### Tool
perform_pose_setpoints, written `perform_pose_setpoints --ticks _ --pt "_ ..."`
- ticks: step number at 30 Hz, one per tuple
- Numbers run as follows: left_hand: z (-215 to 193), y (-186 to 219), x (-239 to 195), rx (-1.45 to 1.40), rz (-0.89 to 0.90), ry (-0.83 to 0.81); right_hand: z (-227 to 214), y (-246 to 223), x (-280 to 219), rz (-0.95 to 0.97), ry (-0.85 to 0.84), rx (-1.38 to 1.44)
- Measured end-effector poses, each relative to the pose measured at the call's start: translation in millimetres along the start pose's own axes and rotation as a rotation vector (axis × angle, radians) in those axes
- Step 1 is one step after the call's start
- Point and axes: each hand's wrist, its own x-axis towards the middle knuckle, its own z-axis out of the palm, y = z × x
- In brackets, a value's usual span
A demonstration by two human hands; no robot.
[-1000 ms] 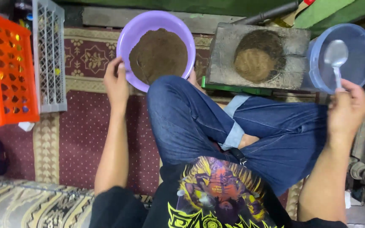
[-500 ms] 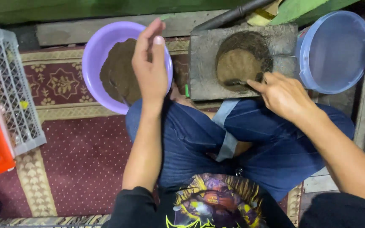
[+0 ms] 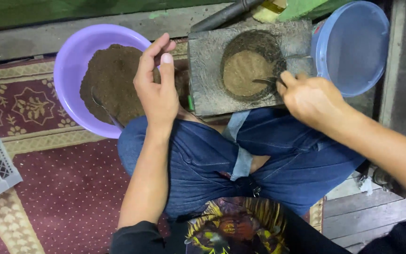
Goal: A person sits on the floor and uses a spoon to transfer brown powder from a purple bowl into a stone mortar, then uses a brush to spread the powder.
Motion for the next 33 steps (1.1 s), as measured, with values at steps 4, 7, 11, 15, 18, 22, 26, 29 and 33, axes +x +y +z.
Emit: perform_pose_setpoints --ticks 4,7,11,15,18,22,26,29,33 --pt "-2 -1 -1 -0.037 -0.022 0.01 5 0 0 0.131 -0.136 0.389" --pt "-3 -2 -2 -0.027 -0.047 0.01 3 -2 -5 0.204 -0.175 0.461" --pt "-3 -3 -2 -0.023 -0.046 0.001 1 1 -6 0.164 -0.138 0.469" --pt "-2 -3 -3 -0.025 -0.054 -0.013 1 2 -2 0.144 -0.151 0.516" --pt "0 -7 -3 -0.02 -0.051 -0.015 11 -3 4 0.131 -0.135 0.503" --pt "1 -5 -3 -0.003 -0.032 -0.014 10 -6 12 0.15 -0.154 0.634" --pt "2 -7 -3 -0.024 -0.064 -0.01 8 -10 19 0.227 -0.153 0.851" --pt "3 -8 -2 -0.012 -0.057 -0.014 -1 -9 25 0.298 -0.156 1.06" --pt "3 -4 -5 -0.021 -0.058 -0.04 5 -14 22 0.431 -0.169 1.266"
